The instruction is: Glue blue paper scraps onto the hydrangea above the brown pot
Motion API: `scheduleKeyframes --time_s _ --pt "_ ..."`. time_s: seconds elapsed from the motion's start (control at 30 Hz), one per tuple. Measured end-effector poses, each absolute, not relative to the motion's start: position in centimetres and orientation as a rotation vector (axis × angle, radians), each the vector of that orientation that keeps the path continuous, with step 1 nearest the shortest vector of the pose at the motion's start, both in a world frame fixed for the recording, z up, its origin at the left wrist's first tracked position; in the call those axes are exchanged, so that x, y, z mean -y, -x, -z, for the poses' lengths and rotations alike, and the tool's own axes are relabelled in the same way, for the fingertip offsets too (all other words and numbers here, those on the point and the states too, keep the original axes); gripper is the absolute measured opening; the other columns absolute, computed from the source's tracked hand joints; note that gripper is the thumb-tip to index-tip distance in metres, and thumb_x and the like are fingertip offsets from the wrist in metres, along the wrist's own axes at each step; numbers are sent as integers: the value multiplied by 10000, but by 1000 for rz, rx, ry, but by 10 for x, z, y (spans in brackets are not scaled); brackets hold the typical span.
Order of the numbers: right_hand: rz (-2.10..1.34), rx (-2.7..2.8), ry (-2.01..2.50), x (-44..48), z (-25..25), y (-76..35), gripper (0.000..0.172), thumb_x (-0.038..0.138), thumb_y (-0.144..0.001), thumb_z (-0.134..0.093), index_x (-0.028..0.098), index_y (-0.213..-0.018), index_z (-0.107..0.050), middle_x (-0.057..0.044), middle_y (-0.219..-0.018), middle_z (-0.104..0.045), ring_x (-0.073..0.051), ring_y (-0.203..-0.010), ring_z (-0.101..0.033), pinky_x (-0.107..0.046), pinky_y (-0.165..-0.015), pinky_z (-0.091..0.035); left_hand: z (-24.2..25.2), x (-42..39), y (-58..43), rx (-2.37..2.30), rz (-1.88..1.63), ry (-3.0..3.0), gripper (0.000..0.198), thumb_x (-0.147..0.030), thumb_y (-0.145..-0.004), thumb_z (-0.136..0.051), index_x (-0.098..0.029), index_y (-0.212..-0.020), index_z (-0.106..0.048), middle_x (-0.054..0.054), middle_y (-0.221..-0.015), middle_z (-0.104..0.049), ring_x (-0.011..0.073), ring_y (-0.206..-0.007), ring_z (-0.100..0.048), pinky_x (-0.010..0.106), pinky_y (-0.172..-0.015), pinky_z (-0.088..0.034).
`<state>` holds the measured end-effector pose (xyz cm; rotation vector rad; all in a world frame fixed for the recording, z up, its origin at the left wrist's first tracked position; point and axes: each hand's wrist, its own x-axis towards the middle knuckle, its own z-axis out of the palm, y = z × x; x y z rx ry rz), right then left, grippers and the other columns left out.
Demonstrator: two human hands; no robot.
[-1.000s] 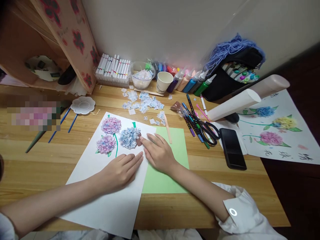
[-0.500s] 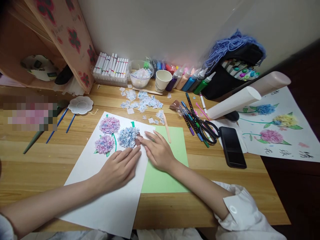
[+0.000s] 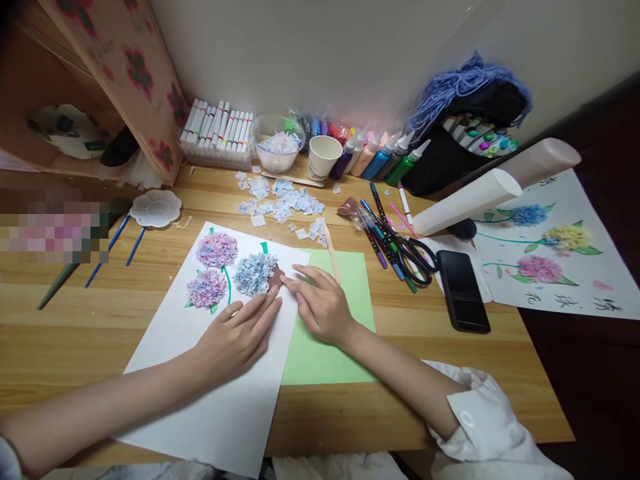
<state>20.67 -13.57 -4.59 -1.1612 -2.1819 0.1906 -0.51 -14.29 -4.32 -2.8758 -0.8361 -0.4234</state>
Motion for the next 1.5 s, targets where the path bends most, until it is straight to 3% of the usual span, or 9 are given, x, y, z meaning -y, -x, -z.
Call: scheduleKeyframes --time_s 0.27,0.47,0.7,0.9,1.2,1.33,1.5 --pt "89 2330 1132 137 48 -201 371 95 -820 -486 149 -1171 -597 -71 -1057 -726 -248 -1151 -574 -437 -982 -434 45 144 8 876 484 2905 418 -222 -888 -423 -68 -1256 -549 136 -1362 -520 207 -1234 -458 306 -899 -319" --pt "-120 2150 1190 137 48 -206 425 100 -865 -402 213 -1248 -549 -68 -1116 -700 -229 -1147 -573 -450 -975 -455 44 152 3 1014 488 2773 458 -233 -869 -471 -112 -1309 -512 109 -1405 -475 213 -1309 -380 322 -933 -262" --pt "-260 2180 1238 134 47 -205 307 135 -899 -408 182 -1158 -566 -93 -1156 -672 -233 -1185 -541 -429 -960 -485 44 149 -5 1063 409 2799 436 -264 -888 -431 -86 -1275 -524 140 -1397 -481 215 -1332 -362 321 -893 -270" --pt "-285 2256 1253 133 45 -202 318 182 -915 -413 181 -1212 -527 -90 -1186 -653 -230 -1198 -520 -399 -950 -503 44 148 -9 1054 395 2796 425 -230 -847 -459 -99 -1243 -538 149 -1371 -509 231 -1340 -347 320 -953 -235" --pt "-330 2218 1251 133 46 -204 365 189 -914 -422 188 -1274 -480 -90 -1204 -639 -234 -1154 -542 -401 -936 -506 36 141 -15 927 382 2779 368 -183 -834 -439 -76 -1143 -608 146 -1246 -612 220 -1271 -431 319 -904 -288" --pt "-316 2248 1217 133 46 -204 412 148 -904 -418 198 -1312 -446 -65 -1246 -629 -227 -1191 -522 -392 -954 -498 30 137 -10 931 397 2763 349 -156 -854 -435 -105 -1156 -603 114 -1263 -609 195 -1261 -438 317 -901 -291" --pt "-227 2301 1178 134 47 -204 434 144 -890 -433 176 -1322 -447 -73 -1221 -648 -241 -1194 -527 -400 -927 -513 15 135 4 891 553 2741 250 -155 -892 -442 -148 -1034 -648 66 -1258 -621 175 -1139 -535 300 -812 -316"
